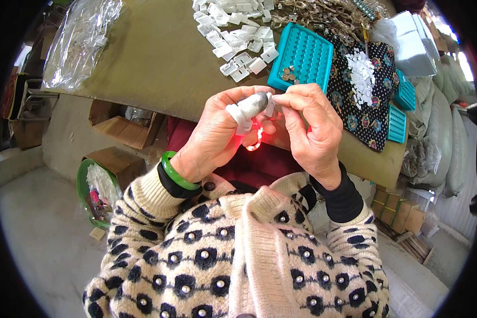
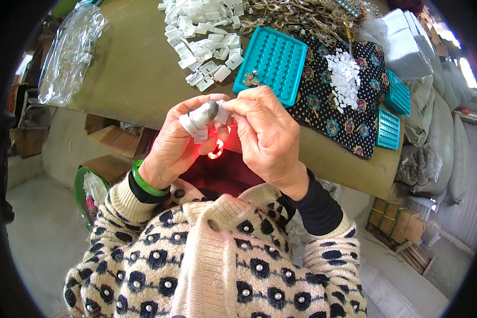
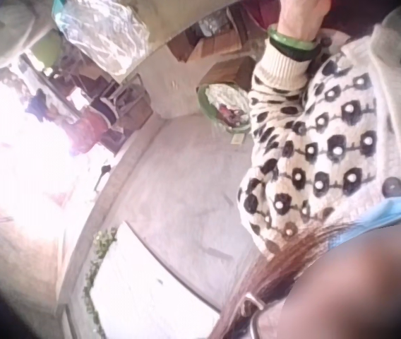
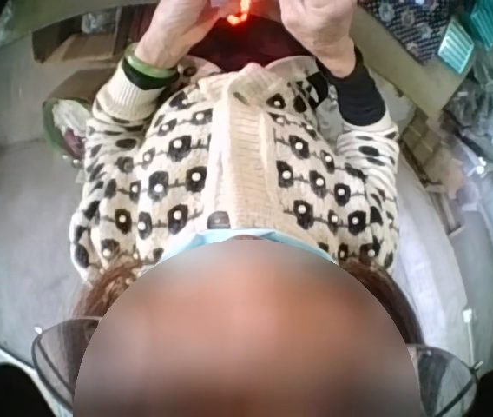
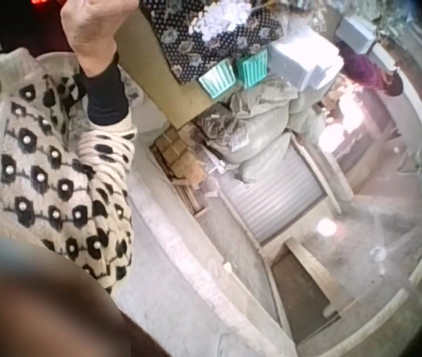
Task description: The person repeatedly picks small white plastic housings and metal pins from a table, inserts the pins into the housings, and places the assembled units into a blue tray. The process is continuous and repetitive throughout the clip.
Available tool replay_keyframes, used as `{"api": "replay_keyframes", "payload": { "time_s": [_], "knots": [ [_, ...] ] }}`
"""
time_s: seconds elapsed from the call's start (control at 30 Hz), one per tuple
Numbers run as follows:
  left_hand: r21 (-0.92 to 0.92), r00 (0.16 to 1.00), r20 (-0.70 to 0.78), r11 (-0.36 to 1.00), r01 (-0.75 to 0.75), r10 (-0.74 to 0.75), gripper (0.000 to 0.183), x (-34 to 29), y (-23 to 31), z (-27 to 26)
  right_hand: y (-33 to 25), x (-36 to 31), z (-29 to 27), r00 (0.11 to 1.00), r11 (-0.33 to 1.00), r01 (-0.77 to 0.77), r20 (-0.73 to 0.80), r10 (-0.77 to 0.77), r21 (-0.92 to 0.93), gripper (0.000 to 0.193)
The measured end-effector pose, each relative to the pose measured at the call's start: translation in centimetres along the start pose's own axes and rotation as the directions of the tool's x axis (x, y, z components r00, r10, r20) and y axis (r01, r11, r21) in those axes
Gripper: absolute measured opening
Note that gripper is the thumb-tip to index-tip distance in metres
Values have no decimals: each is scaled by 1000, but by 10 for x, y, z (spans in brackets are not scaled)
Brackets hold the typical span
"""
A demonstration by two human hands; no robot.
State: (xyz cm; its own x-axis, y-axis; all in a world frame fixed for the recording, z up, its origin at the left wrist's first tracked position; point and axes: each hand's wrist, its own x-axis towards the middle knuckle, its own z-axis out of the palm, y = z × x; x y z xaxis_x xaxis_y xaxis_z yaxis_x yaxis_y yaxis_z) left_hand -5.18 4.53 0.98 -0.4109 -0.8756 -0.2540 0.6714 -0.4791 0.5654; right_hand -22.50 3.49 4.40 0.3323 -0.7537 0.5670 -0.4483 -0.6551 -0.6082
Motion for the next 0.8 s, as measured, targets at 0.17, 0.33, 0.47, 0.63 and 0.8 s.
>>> {"api": "replay_keyframes", "payload": {
  "time_s": [0.17,0.33,0.47,0.63,0.8],
  "knots": [
    [-10,999,35,1000,12,-12,30,1,0,-2,0,-1,2,1000,1000,13,10,-12,-18,26],
    [33,1000,-7,999,-6,7,30,0,-1,1,2,0,2,999,999,43,10,-42,-31,27],
    [3,998,-57,1000,-5,5,23,-1,0,3,1,1,2,1000,1000,21,23,-21,-23,30],
    [31,996,-91,999,22,-19,27,-2,1,3,-3,3,2,999,1000,5,54,-6,15,29],
    [59,995,-94,998,-29,35,24,-3,-2,2,-4,3,5,995,998,-49,89,45,47,22]
  ]
}}
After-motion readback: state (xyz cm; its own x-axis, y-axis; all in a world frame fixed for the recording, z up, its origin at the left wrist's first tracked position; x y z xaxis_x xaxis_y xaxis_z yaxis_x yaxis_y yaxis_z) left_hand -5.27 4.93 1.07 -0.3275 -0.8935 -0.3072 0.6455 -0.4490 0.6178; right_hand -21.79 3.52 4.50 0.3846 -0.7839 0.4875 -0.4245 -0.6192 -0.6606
